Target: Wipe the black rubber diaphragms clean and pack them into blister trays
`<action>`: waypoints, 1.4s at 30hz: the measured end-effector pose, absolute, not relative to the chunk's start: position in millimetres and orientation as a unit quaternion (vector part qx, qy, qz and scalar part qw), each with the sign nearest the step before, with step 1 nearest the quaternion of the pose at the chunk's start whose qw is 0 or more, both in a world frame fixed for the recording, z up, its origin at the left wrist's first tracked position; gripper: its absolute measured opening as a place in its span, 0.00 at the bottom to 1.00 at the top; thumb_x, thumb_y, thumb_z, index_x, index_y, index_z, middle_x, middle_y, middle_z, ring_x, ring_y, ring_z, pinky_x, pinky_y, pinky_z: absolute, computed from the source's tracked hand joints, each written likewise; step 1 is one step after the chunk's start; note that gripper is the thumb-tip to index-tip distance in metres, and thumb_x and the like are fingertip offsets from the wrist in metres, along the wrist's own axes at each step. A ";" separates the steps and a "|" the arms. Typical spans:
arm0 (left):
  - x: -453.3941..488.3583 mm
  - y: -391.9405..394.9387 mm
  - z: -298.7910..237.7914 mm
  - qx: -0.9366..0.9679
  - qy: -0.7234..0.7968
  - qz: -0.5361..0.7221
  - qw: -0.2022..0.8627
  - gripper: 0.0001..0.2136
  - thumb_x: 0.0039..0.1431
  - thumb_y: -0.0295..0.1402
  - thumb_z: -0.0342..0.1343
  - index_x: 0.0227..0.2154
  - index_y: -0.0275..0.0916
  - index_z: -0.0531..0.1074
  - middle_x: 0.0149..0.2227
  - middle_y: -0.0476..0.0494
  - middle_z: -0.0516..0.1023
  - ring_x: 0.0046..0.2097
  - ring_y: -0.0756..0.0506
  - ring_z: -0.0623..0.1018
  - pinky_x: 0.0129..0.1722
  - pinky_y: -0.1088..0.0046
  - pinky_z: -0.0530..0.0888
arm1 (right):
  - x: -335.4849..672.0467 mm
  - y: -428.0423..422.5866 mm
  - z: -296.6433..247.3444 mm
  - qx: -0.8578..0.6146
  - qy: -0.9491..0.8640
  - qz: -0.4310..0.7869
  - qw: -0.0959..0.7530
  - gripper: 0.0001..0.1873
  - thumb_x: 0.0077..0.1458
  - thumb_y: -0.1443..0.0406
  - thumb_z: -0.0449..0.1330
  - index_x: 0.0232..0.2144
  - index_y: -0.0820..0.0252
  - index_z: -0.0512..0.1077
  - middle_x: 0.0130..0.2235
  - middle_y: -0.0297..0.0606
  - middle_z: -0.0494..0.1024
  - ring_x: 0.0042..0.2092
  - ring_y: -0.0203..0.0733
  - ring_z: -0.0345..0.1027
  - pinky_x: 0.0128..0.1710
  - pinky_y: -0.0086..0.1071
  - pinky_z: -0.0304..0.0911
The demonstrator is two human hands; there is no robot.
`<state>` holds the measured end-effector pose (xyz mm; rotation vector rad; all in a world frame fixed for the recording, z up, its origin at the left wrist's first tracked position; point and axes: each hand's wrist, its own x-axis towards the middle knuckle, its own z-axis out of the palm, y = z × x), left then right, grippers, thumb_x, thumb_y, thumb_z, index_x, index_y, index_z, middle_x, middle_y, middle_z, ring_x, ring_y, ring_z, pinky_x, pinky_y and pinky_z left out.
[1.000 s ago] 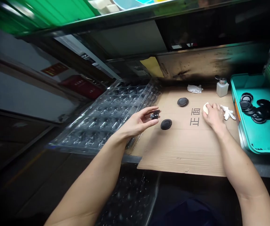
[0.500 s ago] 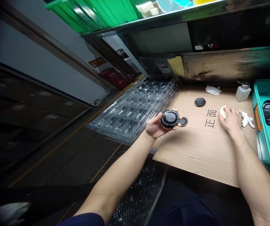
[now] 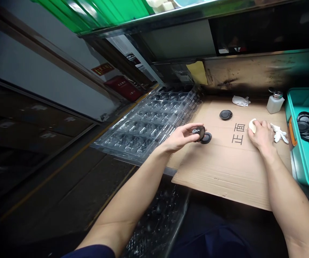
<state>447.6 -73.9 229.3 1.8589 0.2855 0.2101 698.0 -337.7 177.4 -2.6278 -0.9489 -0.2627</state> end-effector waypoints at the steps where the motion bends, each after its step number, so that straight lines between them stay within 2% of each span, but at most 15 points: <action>1: 450.6 -72.6 230.8 0.860 0.129 0.089 0.485 0.33 0.58 0.48 0.65 0.63 0.40 0.70 0.61 0.32 0.76 0.58 0.35 0.78 0.57 0.54 0.75 | 697.9 -337.8 177.3 -0.923 -0.334 -0.093 0.169 0.24 0.64 0.51 0.54 0.56 0.55 0.74 0.50 0.50 0.74 0.53 0.59 0.65 0.52 0.47 0.60; 3: 457.6 -71.7 232.9 0.945 0.119 0.066 0.298 0.30 0.59 0.45 0.64 0.62 0.40 0.71 0.62 0.35 0.75 0.62 0.35 0.75 0.64 0.54 0.70 | 697.7 -337.8 177.3 -0.922 -0.333 -0.093 0.173 0.25 0.64 0.51 0.54 0.56 0.55 0.74 0.50 0.50 0.74 0.53 0.59 0.64 0.52 0.47 0.60; 5: 464.7 -72.8 234.2 0.978 0.096 0.020 0.185 0.28 0.61 0.43 0.62 0.62 0.39 0.71 0.62 0.36 0.75 0.63 0.35 0.74 0.66 0.56 0.68 | 697.6 -337.9 177.6 -0.922 -0.333 -0.092 0.176 0.25 0.64 0.51 0.54 0.56 0.56 0.74 0.49 0.50 0.74 0.53 0.59 0.64 0.52 0.47 0.60; 7: 469.6 -74.3 235.1 0.986 0.088 -0.031 0.140 0.28 0.61 0.41 0.61 0.63 0.38 0.71 0.63 0.36 0.75 0.63 0.35 0.75 0.65 0.57 0.69 | 697.6 -337.9 178.0 -0.921 -0.334 -0.091 0.177 0.25 0.64 0.51 0.54 0.56 0.56 0.74 0.49 0.50 0.74 0.52 0.59 0.64 0.52 0.47 0.60; 10: 468.0 -75.2 237.5 0.983 0.102 -0.033 0.149 0.30 0.59 0.44 0.65 0.61 0.38 0.72 0.63 0.34 0.75 0.64 0.32 0.74 0.65 0.54 0.69 | 697.5 -337.9 177.9 -0.921 -0.332 -0.091 0.179 0.25 0.63 0.51 0.55 0.56 0.56 0.74 0.49 0.50 0.74 0.52 0.59 0.64 0.52 0.46 0.59; 12: 460.1 -77.0 240.7 0.966 0.130 0.044 0.220 0.32 0.57 0.48 0.66 0.61 0.39 0.73 0.62 0.33 0.76 0.63 0.33 0.74 0.65 0.53 0.69 | 697.7 -337.7 177.3 -0.921 -0.332 -0.093 0.180 0.25 0.63 0.51 0.55 0.56 0.55 0.74 0.48 0.50 0.74 0.52 0.59 0.65 0.51 0.46 0.60; 14: 449.1 -82.3 245.0 0.901 0.163 0.147 0.374 0.33 0.61 0.54 0.62 0.63 0.39 0.71 0.61 0.33 0.77 0.59 0.36 0.78 0.59 0.55 0.74 | 698.3 -337.5 176.2 -0.920 -0.334 -0.095 0.178 0.24 0.63 0.52 0.55 0.55 0.55 0.75 0.48 0.50 0.74 0.52 0.59 0.65 0.51 0.46 0.60; 17: 435.3 -96.3 251.3 0.703 0.186 0.199 0.657 0.37 0.66 0.63 0.46 0.63 0.36 0.69 0.56 0.29 0.79 0.48 0.39 0.83 0.43 0.64 0.82 | 699.4 -337.4 174.5 -0.920 -0.337 -0.098 0.174 0.24 0.63 0.52 0.55 0.55 0.56 0.75 0.48 0.49 0.74 0.52 0.58 0.65 0.51 0.45 0.60; 19: 431.6 -105.7 253.8 0.578 0.190 0.170 0.775 0.39 0.67 0.64 0.41 0.61 0.34 0.70 0.51 0.29 0.82 0.43 0.41 0.84 0.33 0.69 0.81 | 700.0 -337.7 173.9 -0.920 -0.336 -0.101 0.173 0.24 0.63 0.51 0.55 0.55 0.56 0.75 0.49 0.49 0.74 0.52 0.58 0.65 0.51 0.45 0.60; 23: 432.9 -115.3 254.9 0.459 0.194 0.142 0.855 0.36 0.70 0.60 0.41 0.59 0.32 0.72 0.49 0.29 0.84 0.40 0.42 0.85 0.30 0.73 0.80 | 700.6 -338.8 174.5 -0.922 -0.331 -0.106 0.171 0.26 0.64 0.50 0.54 0.55 0.56 0.75 0.49 0.50 0.75 0.51 0.58 0.66 0.50 0.46 0.61; 29: 427.8 -114.7 254.6 0.467 0.159 0.118 0.862 0.33 0.69 0.59 0.46 0.56 0.33 0.74 0.49 0.29 0.84 0.44 0.39 0.86 0.32 0.72 0.80 | 700.6 -339.6 175.4 -0.922 -0.332 -0.108 0.169 0.26 0.64 0.49 0.54 0.56 0.55 0.75 0.50 0.50 0.75 0.52 0.58 0.67 0.50 0.46 0.62; 33: 423.9 -112.6 251.0 0.511 0.148 0.124 0.838 0.34 0.66 0.61 0.49 0.57 0.35 0.73 0.52 0.29 0.82 0.45 0.38 0.85 0.33 0.71 0.80 | 701.6 -339.3 174.2 -0.921 -0.331 -0.104 0.179 0.27 0.64 0.49 0.54 0.56 0.55 0.74 0.51 0.50 0.74 0.52 0.58 0.66 0.51 0.47 0.61; 36: 423.7 -107.3 245.9 0.597 0.142 0.143 0.776 0.35 0.62 0.62 0.54 0.59 0.37 0.71 0.54 0.29 0.81 0.47 0.37 0.85 0.38 0.65 0.81 | 701.9 -339.0 173.7 -0.921 -0.330 -0.101 0.179 0.27 0.63 0.48 0.54 0.56 0.55 0.74 0.50 0.49 0.74 0.53 0.59 0.66 0.52 0.47 0.61; 39: 428.3 -96.0 238.9 0.780 0.149 0.152 0.588 0.33 0.56 0.52 0.67 0.59 0.39 0.72 0.58 0.31 0.78 0.53 0.36 0.82 0.51 0.57 0.79 | 701.3 -338.7 174.5 -0.921 -0.333 -0.097 0.177 0.26 0.63 0.49 0.54 0.56 0.56 0.74 0.50 0.50 0.74 0.53 0.59 0.65 0.52 0.47 0.60; 42: 439.9 -82.4 230.6 0.926 0.127 0.100 0.342 0.28 0.54 0.45 0.70 0.57 0.41 0.74 0.63 0.35 0.74 0.62 0.35 0.75 0.63 0.52 0.70 | 700.1 -338.3 175.9 -0.921 -0.335 -0.093 0.175 0.25 0.63 0.50 0.54 0.56 0.55 0.74 0.50 0.50 0.74 0.54 0.59 0.65 0.53 0.47 0.60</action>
